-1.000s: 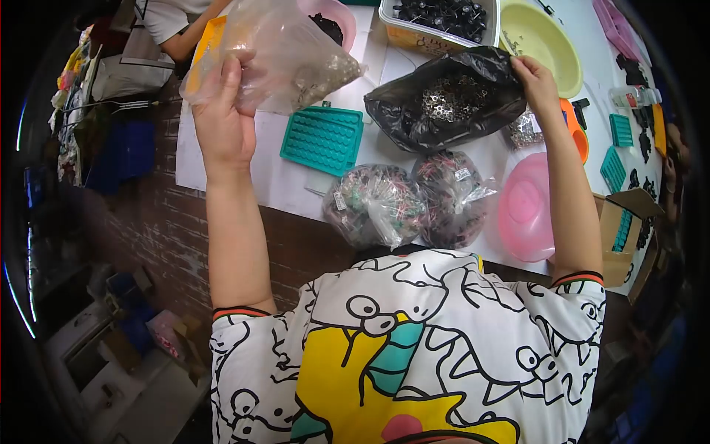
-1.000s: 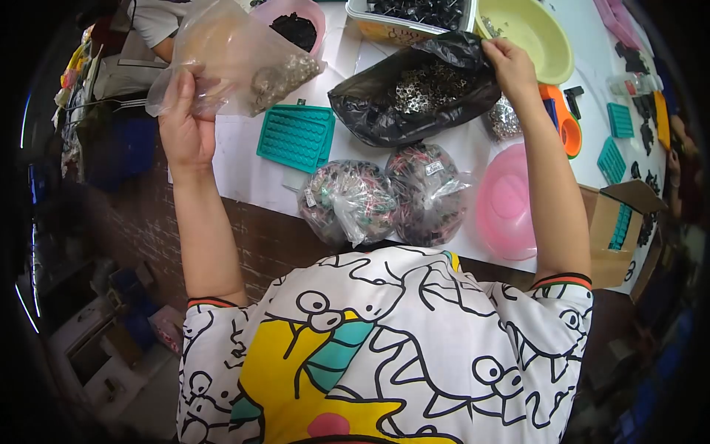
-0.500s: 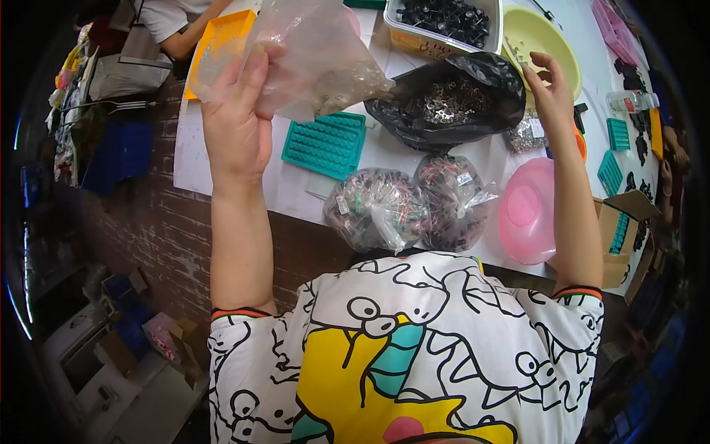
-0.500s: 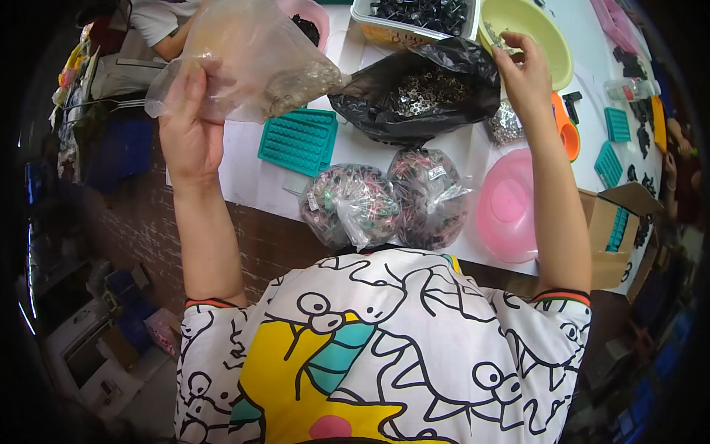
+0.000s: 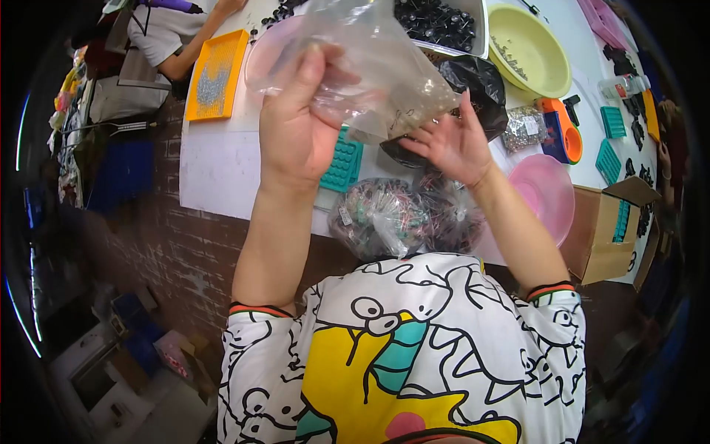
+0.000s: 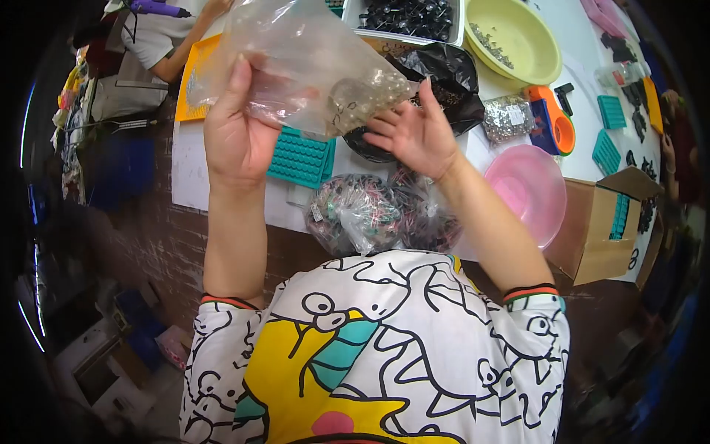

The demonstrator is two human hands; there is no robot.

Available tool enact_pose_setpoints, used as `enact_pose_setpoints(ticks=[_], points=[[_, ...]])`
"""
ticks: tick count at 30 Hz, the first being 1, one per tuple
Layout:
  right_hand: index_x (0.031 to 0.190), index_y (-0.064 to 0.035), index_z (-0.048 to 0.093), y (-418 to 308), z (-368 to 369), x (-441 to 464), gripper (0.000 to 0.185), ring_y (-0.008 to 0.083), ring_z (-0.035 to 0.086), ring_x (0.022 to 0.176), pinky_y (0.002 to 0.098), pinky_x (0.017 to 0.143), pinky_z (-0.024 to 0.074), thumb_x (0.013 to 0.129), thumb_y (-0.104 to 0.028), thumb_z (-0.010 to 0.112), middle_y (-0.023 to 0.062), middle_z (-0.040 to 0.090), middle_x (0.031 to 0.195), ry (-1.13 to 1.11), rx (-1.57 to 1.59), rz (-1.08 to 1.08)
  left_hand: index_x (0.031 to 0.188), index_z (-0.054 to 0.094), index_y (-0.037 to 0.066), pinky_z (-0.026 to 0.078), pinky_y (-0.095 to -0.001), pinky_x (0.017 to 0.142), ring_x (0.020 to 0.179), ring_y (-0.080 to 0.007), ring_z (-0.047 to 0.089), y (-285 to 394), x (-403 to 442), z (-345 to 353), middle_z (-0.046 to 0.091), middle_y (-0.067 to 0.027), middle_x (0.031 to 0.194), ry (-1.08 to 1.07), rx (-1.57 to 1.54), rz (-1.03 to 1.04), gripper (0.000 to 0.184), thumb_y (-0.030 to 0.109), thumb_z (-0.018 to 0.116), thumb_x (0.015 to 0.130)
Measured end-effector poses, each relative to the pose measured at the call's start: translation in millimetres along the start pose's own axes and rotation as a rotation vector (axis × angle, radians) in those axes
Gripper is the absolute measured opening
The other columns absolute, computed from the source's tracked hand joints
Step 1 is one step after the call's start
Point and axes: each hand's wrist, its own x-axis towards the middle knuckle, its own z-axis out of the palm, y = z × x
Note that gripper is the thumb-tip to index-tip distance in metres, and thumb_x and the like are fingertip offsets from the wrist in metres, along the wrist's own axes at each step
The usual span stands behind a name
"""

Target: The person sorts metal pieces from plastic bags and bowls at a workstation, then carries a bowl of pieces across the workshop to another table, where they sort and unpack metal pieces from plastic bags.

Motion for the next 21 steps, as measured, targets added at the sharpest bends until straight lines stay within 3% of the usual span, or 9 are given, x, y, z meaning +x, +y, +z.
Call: enact_pose_setpoints(ticks=[2, 3, 5, 8, 10, 11, 15, 18, 21], points=[[0.126, -0.0034, 0.040, 11, 17, 1, 0.073, 0.0277, 0.045, 0.114, 0.0443, 0.099, 0.0319, 0.084, -0.063, 0.033, 0.0154, 0.046, 0.124, -0.016, 0.079, -0.047, 0.108, 0.053, 0.006, 0.047, -0.0513, 0.084, 0.098, -0.0226, 0.056, -1, 5, -8, 0.058, -0.0081, 0.105, 0.072, -0.122, -0.083, 0.023, 0.018, 0.042, 0.093], [0.127, -0.0036, 0.039, 14, 22, -1, 0.074, 0.0285, 0.043, 0.115, 0.0467, 0.100, 0.0298, 0.084, -0.064, 0.031, 0.0161, 0.046, 0.125, -0.027, 0.156, -0.087, 0.108, 0.053, 0.006, 0.047, -0.0513, 0.084, 0.098, -0.0226, 0.056, -1, 6, -10, 0.058, -0.0081, 0.105, 0.073, -0.111, -0.090, 0.023, 0.018, 0.042, 0.093], [0.129, -0.0044, 0.035, 17, 22, -2, 0.071, 0.0283, 0.042, 0.117, 0.0467, 0.099, 0.0308, 0.086, -0.061, 0.032, 0.0159, 0.045, 0.125, -0.065, 0.166, -0.114, 0.102, 0.054, 0.004, 0.051, -0.0479, 0.077, 0.088, -0.0197, 0.057, -2, 7, -14, 0.058, -0.0078, 0.100, 0.215, -0.026, -0.049, 0.022, 0.020, 0.046, 0.091], [0.129, -0.0064, 0.036, 16, 15, -3, 0.060, 0.0232, 0.045, 0.113, 0.0421, 0.096, 0.0353, 0.088, -0.050, 0.040, 0.0115, 0.048, 0.122, -0.039, -0.003, -0.094, 0.105, 0.053, 0.003, 0.051, -0.0476, 0.076, 0.091, -0.0206, 0.057, -5, 5, -32, 0.058, -0.0088, 0.101, 0.215, -0.060, -0.073, 0.022, 0.019, 0.046, 0.091], [0.126, -0.0059, 0.040, 18, 9, -5, 0.048, 0.0221, 0.046, 0.113, 0.0387, 0.095, 0.0368, 0.090, -0.037, 0.044, 0.0095, 0.049, 0.123, 0.041, -0.296, -0.186, 0.105, 0.052, 0.004, 0.051, -0.0472, 0.076, 0.092, -0.0207, 0.057, -7, 4, -34, 0.058, -0.0095, 0.101, 0.207, -0.021, -0.083, 0.021, 0.018, 0.046, 0.091], [0.122, -0.0062, 0.044, 18, 9, -5, 0.040, 0.0166, 0.050, 0.107, 0.0333, 0.091, 0.0397, 0.091, -0.030, 0.046, 0.0057, 0.053, 0.117, 0.052, -0.270, -0.197, 0.105, 0.052, 0.004, 0.051, -0.0468, 0.077, 0.093, -0.0209, 0.056, -7, 2, -33, 0.057, -0.0102, 0.101, 0.201, 0.020, -0.087, 0.021, 0.017, 0.045, 0.091], [0.120, -0.0085, 0.046, 8, 3, -7, 0.037, 0.0123, 0.052, 0.100, 0.0294, 0.086, 0.0423, 0.090, -0.031, 0.048, 0.0027, 0.055, 0.111, 0.087, -0.323, -0.184, 0.113, 0.048, 0.003, 0.051, -0.0447, 0.077, 0.095, -0.0205, 0.055, -8, -4, -20, 0.057, -0.0104, 0.101, 0.186, 0.120, -0.064, 0.026, 0.014, 0.047, 0.089], [0.118, -0.0041, 0.047, -3, 6, -7, 0.037, 0.0147, 0.052, 0.103, 0.0321, 0.092, 0.0398, 0.091, -0.029, 0.046, 0.0049, 0.055, 0.113, 0.170, -0.275, -0.298, 0.122, 0.041, 0.002, 0.050, -0.0402, 0.078, 0.097, -0.0192, 0.054, -11, -10, -3, 0.056, -0.0093, 0.100, 0.067, 0.131, -0.058, 0.039, 0.011, 0.052, 0.085], [0.119, -0.0030, 0.047, -23, 1, -8, 0.035, 0.0169, 0.052, 0.105, 0.0335, 0.095, 0.0388, 0.092, -0.025, 0.043, 0.0067, 0.055, 0.115, 0.156, -0.233, -0.311, 0.123, 0.040, 0.001, 0.044, -0.0295, 0.085, 0.096, -0.0156, 0.053, -27, -14, 12, 0.055, -0.0066, 0.101, 0.025, 0.182, -0.024, 0.045, 0.008, 0.057, 0.082]])
